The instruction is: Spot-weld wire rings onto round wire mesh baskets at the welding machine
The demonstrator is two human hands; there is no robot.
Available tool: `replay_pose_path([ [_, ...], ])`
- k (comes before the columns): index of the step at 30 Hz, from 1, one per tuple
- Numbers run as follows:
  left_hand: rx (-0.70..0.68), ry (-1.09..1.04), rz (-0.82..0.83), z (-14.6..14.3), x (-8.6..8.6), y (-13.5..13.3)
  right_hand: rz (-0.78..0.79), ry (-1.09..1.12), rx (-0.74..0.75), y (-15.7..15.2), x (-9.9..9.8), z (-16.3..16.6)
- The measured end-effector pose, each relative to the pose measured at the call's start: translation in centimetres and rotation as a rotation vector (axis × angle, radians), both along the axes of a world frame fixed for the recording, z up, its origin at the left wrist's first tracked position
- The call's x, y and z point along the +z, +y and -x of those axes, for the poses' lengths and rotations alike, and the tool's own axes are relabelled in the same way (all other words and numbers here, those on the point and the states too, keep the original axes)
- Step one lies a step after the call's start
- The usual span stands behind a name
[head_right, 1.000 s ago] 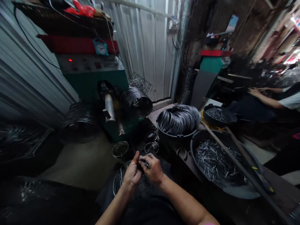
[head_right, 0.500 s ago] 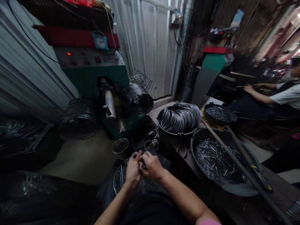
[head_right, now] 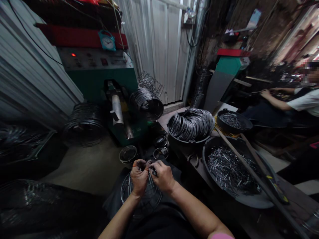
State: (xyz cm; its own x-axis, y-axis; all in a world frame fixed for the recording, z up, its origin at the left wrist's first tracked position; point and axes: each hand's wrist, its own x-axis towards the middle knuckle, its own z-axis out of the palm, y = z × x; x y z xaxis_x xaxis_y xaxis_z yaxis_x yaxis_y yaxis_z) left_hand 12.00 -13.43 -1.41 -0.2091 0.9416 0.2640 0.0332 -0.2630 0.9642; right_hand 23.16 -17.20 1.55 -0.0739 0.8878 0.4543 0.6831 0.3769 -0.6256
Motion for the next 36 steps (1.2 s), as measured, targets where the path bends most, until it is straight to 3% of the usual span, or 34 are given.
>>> replay_pose_path([
  [7,-0.010,-0.293,0.178,0.7,0.0,-0.2,0.107,-0.168,0.014,0.4,-0.4,0.0],
  [12,-0.050,-0.249,0.150,0.7,0.5,-0.6,0.098,-0.155,0.243,0.7,0.2,-0.6],
  [14,-0.094,-0.243,0.119,0.3,0.6,-0.7,0.105,-0.137,0.254,0.7,0.4,-0.8],
  [20,-0.147,-0.535,0.258,-0.7,1.3,-0.2,0.114,0.276,0.131,0.6,0.1,-0.3],
  [26,-0.263,-0.965,0.594,-0.5,2.3,0.1,0.368,0.742,-0.022,0.9,0.6,0.1],
  [31,-0.275,-0.991,0.622,-0.9,2.5,-0.1,0.470,0.981,0.058,1.4,0.8,0.9],
  [36,-0.275,-0.921,0.566,-1.2,2.2,-0.5,0.476,1.017,0.011,1.7,0.4,1.7],
])
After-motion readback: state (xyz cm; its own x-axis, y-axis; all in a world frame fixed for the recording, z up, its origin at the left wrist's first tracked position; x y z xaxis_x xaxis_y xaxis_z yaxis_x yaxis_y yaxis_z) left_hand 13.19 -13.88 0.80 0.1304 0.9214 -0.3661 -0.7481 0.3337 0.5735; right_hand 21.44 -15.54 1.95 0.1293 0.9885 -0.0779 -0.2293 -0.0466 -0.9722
